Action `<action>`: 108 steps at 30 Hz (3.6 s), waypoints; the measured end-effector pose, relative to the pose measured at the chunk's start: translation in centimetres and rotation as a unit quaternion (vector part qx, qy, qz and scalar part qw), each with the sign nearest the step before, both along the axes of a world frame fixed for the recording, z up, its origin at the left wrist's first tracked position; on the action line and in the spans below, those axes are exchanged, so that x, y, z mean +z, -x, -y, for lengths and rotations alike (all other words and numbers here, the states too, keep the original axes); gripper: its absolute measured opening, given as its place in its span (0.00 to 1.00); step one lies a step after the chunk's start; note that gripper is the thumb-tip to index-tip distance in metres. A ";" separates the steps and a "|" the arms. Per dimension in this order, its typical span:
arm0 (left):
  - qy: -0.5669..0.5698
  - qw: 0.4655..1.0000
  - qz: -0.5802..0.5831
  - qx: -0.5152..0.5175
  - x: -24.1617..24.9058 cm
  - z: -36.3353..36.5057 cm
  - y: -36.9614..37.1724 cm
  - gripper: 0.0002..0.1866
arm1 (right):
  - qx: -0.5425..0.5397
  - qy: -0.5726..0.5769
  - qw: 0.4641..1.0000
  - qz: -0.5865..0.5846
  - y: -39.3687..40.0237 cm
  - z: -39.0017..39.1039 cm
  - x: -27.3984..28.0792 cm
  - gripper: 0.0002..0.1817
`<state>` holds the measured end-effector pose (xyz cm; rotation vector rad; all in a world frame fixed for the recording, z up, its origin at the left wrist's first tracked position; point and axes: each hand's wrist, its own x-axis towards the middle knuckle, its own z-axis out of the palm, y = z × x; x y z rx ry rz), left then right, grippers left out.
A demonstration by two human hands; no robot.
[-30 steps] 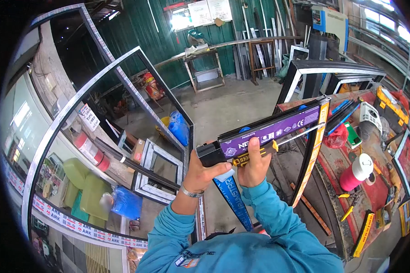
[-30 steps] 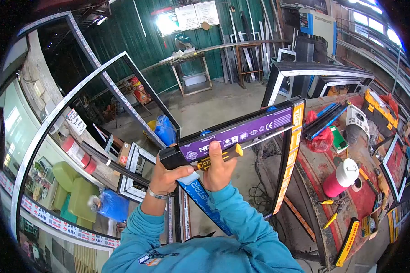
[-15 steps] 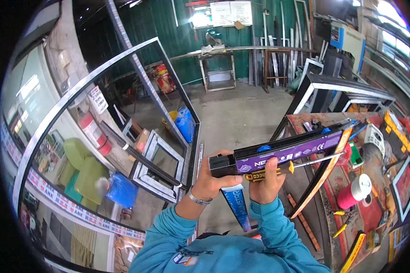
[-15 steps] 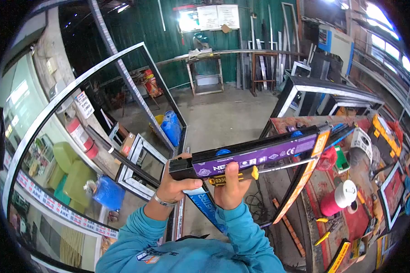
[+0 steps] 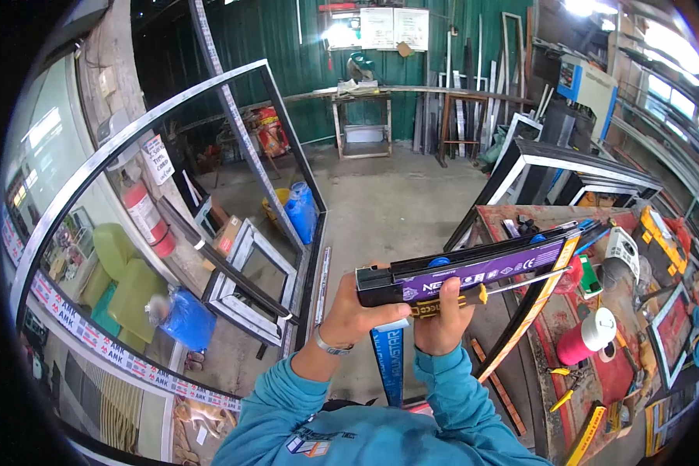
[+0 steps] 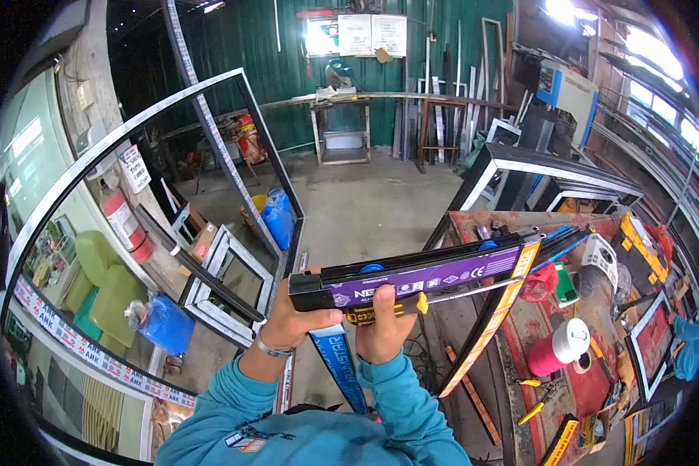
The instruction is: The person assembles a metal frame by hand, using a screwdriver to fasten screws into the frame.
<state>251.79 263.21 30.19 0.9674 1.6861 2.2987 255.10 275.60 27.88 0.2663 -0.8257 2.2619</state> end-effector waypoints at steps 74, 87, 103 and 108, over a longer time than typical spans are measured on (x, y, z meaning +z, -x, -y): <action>0.361 0.798 0.268 -0.401 -41.7 -2.9 -0.5 0.28 | -0.182 0.035 0.736 0.651 -23.4 21.5 -39.2 0.29; 0.363 0.800 0.247 -0.408 -42.2 -3.4 0.0 0.29 | -0.199 0.060 0.731 0.650 -21.8 21.5 -38.3 0.28; 0.334 0.767 0.342 -0.427 -41.2 -3.8 -0.7 0.28 | -0.161 0.022 0.676 0.719 -21.7 19.2 -36.5 0.29; 0.334 0.749 0.362 -0.444 -42.0 -3.9 0.5 0.28 | -0.278 0.061 0.745 0.604 -23.1 20.1 -37.9 0.27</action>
